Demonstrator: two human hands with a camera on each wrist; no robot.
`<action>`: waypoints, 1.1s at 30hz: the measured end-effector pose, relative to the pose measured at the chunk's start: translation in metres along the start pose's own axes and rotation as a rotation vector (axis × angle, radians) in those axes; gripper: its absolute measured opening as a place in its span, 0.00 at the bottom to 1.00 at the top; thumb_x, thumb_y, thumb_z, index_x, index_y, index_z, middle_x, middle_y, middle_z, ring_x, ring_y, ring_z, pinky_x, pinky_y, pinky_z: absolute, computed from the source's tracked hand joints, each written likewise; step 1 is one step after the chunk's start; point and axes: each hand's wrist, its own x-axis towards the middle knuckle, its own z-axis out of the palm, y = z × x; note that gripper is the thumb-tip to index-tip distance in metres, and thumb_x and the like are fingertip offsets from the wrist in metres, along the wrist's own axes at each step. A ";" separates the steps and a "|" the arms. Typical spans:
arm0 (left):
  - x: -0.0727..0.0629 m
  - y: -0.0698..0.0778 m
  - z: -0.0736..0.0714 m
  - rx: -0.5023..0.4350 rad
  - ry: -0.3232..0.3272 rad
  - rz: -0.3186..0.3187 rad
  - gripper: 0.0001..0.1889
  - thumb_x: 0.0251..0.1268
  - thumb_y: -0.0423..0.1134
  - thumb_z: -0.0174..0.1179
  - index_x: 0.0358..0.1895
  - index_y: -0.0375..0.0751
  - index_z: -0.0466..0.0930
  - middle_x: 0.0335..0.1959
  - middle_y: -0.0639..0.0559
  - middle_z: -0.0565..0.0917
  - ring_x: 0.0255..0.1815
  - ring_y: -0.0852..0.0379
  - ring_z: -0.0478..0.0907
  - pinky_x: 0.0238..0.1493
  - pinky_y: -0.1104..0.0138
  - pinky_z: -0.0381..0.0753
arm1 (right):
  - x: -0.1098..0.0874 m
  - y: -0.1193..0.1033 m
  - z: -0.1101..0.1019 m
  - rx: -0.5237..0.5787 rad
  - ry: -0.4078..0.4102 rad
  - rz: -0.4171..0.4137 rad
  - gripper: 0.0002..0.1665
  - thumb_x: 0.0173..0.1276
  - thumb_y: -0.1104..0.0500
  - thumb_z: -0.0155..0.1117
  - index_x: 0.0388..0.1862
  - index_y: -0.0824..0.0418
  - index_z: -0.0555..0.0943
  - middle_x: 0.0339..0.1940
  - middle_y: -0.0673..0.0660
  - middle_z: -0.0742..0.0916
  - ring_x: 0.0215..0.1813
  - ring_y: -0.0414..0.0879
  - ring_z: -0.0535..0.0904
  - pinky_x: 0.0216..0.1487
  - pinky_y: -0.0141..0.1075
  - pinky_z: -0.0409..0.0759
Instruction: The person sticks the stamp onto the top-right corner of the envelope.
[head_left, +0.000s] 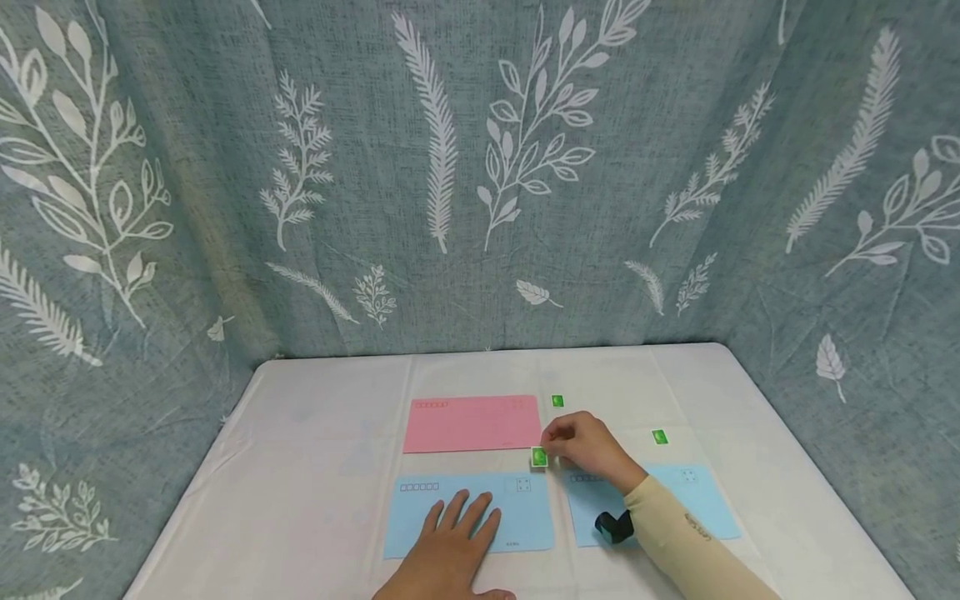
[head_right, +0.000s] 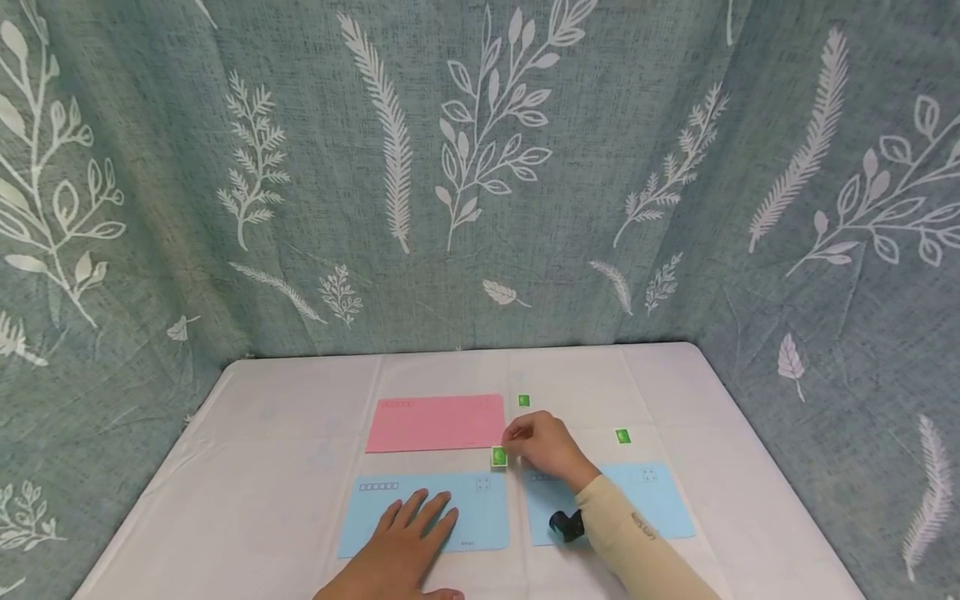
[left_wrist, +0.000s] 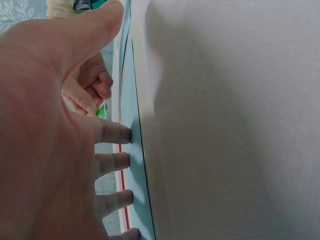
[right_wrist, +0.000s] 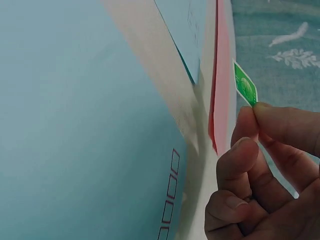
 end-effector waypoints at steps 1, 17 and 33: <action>0.000 0.000 0.000 0.001 0.003 0.000 0.53 0.68 0.79 0.57 0.81 0.39 0.70 0.82 0.41 0.67 0.82 0.32 0.62 0.72 0.32 0.65 | 0.000 -0.001 0.000 0.001 -0.002 -0.001 0.05 0.74 0.64 0.74 0.36 0.57 0.91 0.31 0.49 0.87 0.31 0.45 0.81 0.35 0.38 0.83; 0.001 0.003 0.003 0.031 0.035 -0.005 0.54 0.67 0.82 0.55 0.79 0.39 0.72 0.81 0.42 0.68 0.80 0.33 0.63 0.70 0.31 0.66 | -0.002 -0.008 0.012 -0.010 -0.039 -0.015 0.06 0.73 0.65 0.71 0.34 0.58 0.90 0.28 0.49 0.86 0.28 0.44 0.80 0.33 0.39 0.81; 0.004 0.003 0.005 0.051 0.048 0.037 0.54 0.70 0.82 0.50 0.78 0.36 0.73 0.80 0.37 0.69 0.82 0.36 0.63 0.75 0.42 0.68 | -0.003 -0.012 0.020 0.006 -0.065 -0.021 0.07 0.73 0.65 0.71 0.34 0.58 0.90 0.27 0.48 0.87 0.29 0.43 0.79 0.34 0.39 0.80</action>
